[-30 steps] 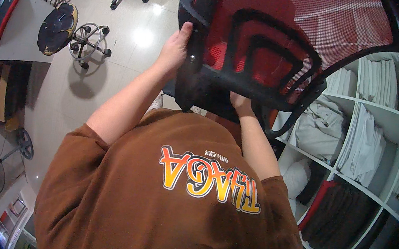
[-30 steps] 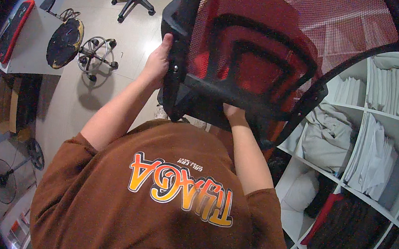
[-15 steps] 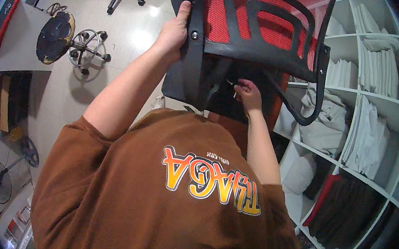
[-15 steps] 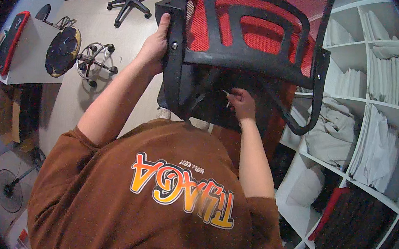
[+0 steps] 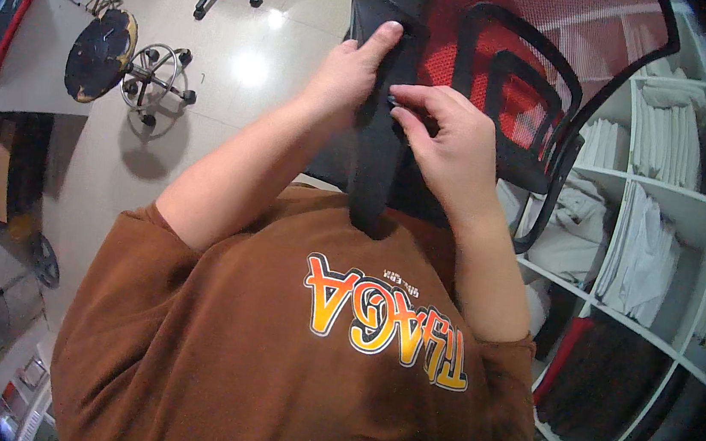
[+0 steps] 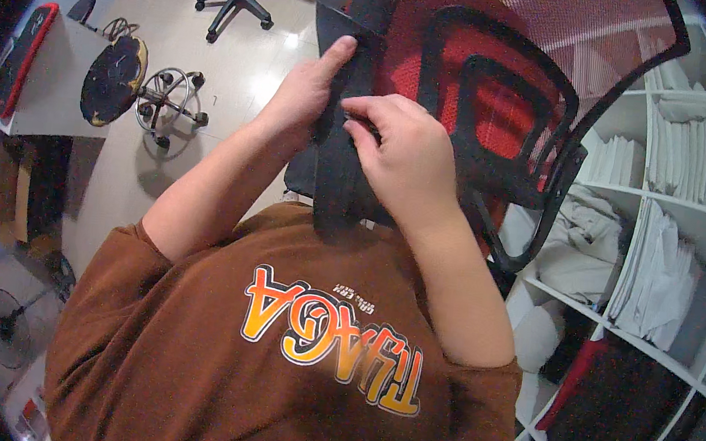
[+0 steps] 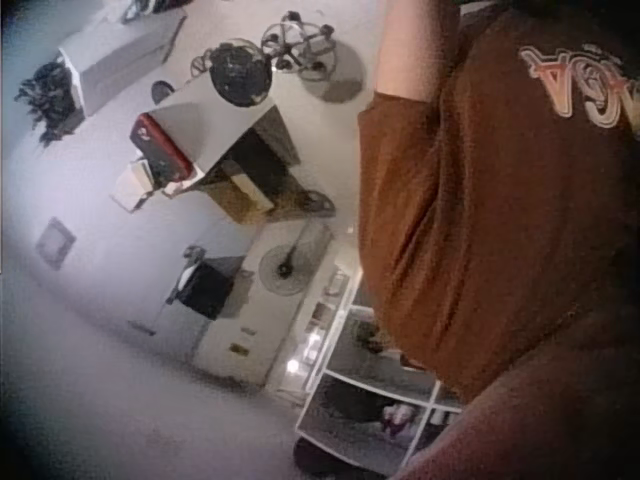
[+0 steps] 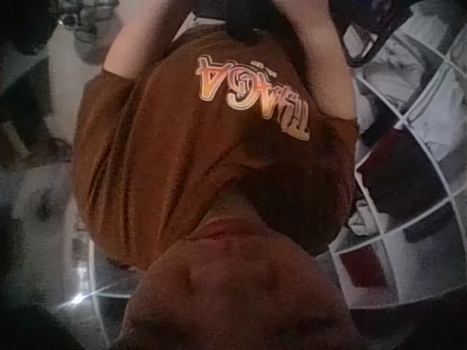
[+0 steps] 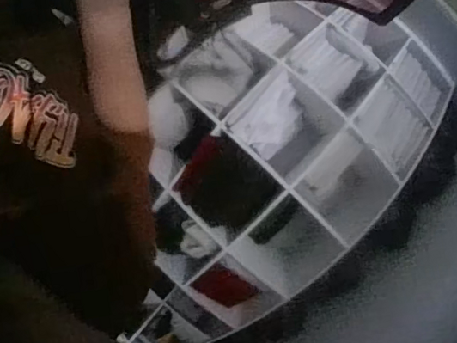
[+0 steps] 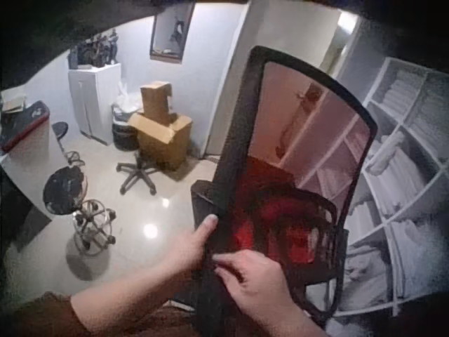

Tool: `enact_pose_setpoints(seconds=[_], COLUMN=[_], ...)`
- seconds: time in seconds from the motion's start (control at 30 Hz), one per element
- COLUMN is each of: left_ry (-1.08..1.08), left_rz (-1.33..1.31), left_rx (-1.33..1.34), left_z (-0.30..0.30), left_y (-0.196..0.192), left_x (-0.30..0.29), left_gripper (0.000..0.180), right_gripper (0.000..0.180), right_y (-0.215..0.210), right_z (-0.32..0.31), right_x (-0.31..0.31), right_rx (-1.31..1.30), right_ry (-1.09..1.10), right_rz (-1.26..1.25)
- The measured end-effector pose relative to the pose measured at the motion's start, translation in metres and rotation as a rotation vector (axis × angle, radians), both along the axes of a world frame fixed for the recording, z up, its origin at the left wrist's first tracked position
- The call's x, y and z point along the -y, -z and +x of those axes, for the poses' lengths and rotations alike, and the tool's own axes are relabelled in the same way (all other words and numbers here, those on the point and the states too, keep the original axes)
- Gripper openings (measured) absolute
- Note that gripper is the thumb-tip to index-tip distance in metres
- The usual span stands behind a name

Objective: The person assembles a red mesh office chair by attaching the backrest to the seat frame. They align the parts and tighten multiple screws by hand to secure the connection.

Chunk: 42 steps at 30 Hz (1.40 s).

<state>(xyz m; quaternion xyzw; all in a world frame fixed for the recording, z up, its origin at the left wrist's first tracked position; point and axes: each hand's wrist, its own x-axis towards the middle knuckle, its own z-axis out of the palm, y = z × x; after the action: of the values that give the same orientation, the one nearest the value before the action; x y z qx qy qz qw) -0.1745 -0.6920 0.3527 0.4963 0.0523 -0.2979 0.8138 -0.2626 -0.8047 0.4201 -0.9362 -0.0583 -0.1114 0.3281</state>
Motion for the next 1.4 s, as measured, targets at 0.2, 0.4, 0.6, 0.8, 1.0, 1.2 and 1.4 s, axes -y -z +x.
enact_pose_setpoints(seconds=[0.2, 0.4, 0.6, 0.8, 1.0, 1.2, 1.4], left_ry=[-0.065, -0.041, -0.024, -0.010, -0.008, -0.026, -0.013], left_rz=[-0.092, -0.099, -0.139, -0.250, -0.227, -0.184, -0.172], left_rx=[-0.114, -0.162, -0.182, -0.224, -0.217, -0.228, -0.207], left_z=[-0.005, -0.003, 0.001, 0.003, 0.003, -0.002, -0.001], left_y=[0.008, 0.011, 0.007, 0.007, 0.007, -0.002, 0.011], left_x=[-0.002, -0.003, -0.002, -0.002, -0.006, -0.009, -0.006], left_gripper=[0.047, 0.048, 0.056, 0.056, 0.053, 0.053, 0.054], right_gripper=[0.015, 0.013, 0.013, 0.015, 0.016, 0.016, 0.014], right_y=[0.009, 0.003, 0.007, 0.006, 0.012, 0.019, 0.005], right_z=[-0.003, -0.001, 0.002, 0.003, 0.005, -0.001, 0.009], right_x=[-0.004, -0.008, -0.008, -0.007, -0.005, -0.011, -0.001], right_rx=[0.031, 0.012, 0.093, 0.156, 0.248, 0.240, -0.054], right_ry=[0.023, 0.039, 0.069, 0.023, -0.071, -0.062, -0.144], right_rz=[-0.104, -0.134, -0.078, -0.224, -0.378, -0.345, -0.170])
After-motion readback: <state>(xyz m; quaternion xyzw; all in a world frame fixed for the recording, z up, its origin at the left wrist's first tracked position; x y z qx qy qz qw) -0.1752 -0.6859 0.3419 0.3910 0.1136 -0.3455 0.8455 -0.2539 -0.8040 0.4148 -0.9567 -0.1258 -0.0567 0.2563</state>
